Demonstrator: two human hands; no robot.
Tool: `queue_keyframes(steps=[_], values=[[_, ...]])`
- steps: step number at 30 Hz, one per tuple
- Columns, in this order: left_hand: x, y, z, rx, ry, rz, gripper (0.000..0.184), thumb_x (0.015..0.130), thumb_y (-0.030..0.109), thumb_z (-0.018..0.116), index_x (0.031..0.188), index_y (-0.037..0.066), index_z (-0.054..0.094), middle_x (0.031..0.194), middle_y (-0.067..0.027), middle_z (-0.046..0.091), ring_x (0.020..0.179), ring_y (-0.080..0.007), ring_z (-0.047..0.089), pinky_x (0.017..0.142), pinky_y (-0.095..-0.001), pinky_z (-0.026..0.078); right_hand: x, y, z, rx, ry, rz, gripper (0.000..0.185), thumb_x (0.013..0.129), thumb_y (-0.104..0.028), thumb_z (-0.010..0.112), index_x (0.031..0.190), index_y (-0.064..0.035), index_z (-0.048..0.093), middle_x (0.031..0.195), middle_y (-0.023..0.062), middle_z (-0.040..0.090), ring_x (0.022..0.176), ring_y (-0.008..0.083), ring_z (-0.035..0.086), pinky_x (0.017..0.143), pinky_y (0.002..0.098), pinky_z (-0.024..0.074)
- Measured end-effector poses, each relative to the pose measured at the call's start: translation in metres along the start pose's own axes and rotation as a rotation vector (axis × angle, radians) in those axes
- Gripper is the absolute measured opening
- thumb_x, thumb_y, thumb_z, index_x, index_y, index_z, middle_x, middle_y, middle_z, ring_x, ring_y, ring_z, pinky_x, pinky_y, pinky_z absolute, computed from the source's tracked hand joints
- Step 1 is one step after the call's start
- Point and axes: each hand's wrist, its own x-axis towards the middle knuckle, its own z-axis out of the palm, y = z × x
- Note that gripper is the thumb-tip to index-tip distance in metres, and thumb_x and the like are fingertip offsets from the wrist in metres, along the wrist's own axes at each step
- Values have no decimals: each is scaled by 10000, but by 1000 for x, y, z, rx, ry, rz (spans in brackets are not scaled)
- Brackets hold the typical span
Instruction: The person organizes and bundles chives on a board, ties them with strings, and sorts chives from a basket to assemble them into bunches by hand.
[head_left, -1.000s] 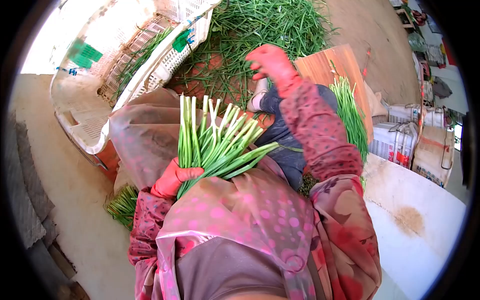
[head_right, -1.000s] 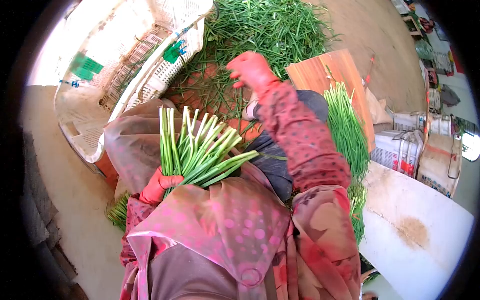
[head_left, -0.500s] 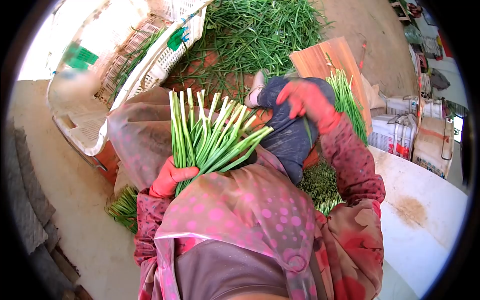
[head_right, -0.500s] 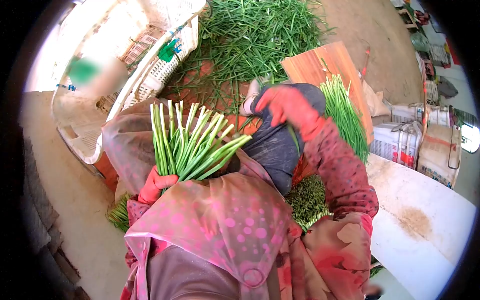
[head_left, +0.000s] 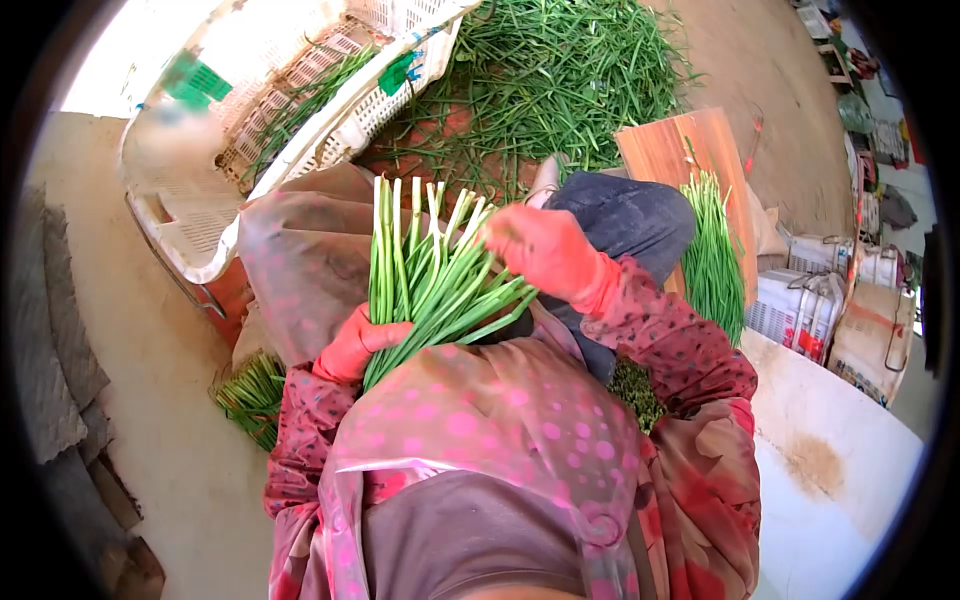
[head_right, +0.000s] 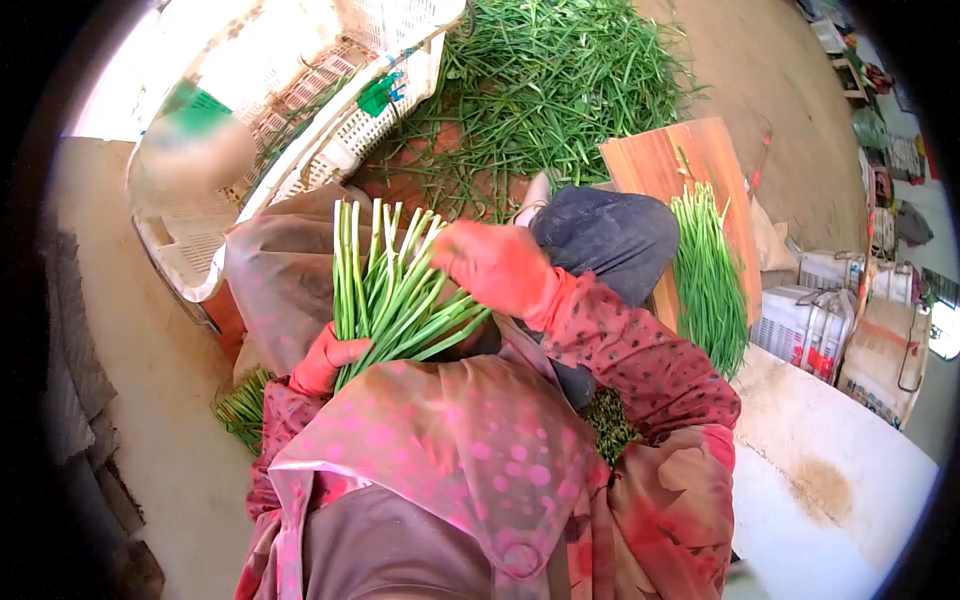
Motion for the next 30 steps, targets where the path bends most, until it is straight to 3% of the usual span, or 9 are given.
queue_keyframes(steps=[7,9,10,11,15,21,24,27,30], values=[[-3,13,23,21,13,39,439,807,162,710,1194,-5,586,1119,-58,639,996,-148,595,895,-292,456,94,66,-77,363,441,444,217,924,-219,514,1006,-60,638,768,62,644,683,117,624,603,301,499],[-6,15,26,25,43,58,450,812,166,706,1207,-7,576,1131,-60,635,1005,-150,593,903,-293,454,116,100,-99,79,485,490,252,904,-252,549,1037,-55,632,914,84,662,742,136,611,668,261,479],[-6,15,29,-21,41,53,464,816,173,704,1220,-9,566,1147,-64,629,1015,-153,590,911,-295,452,117,115,-110,-551,292,389,317,870,-263,592,1115,-62,616,1083,139,647,936,237,635,817,328,490],[-6,16,30,-67,37,51,478,820,180,701,1232,-11,555,1163,-68,623,1025,-155,588,918,-297,451,118,90,-104,-550,290,378,317,870,-263,592,1115,-62,616,1083,139,647,936,237,635,817,328,490],[-5,12,24,-77,72,27,456,870,247,658,1242,8,545,1132,-48,625,1004,-130,590,892,-289,464,93,-2,-37,-258,-125,-358,332,794,-311,674,1066,-122,661,1237,118,586,1195,290,512,1011,396,382],[-5,11,27,-46,142,30,422,896,301,625,1210,24,570,1081,-22,641,934,-100,606,839,-262,479,80,-6,31,-454,-288,-415,204,786,-240,646,922,-91,675,1123,85,634,1133,284,546,973,426,401],[-6,7,23,-57,146,35,411,899,326,617,1181,28,593,1048,-17,653,901,-98,616,816,-258,486,85,13,34,-1070,-231,-352,171,788,-210,639,855,-53,645,970,77,654,968,277,600,903,416,440],[-4,4,18,-74,131,32,416,903,358,603,1158,29,607,1021,-17,661,878,-100,624,802,-258,491,100,17,-6,-475,-79,-241,149,776,-199,660,828,-62,631,941,82,659,933,281,608,866,419,460],[-3,5,16,-91,101,26,444,906,400,587,1147,27,610,1014,-23,664,873,-103,627,799,-261,494,104,-26,-20,-367,-125,-542,162,756,-221,692,825,-86,636,957,72,664,958,278,608,875,430,459]])
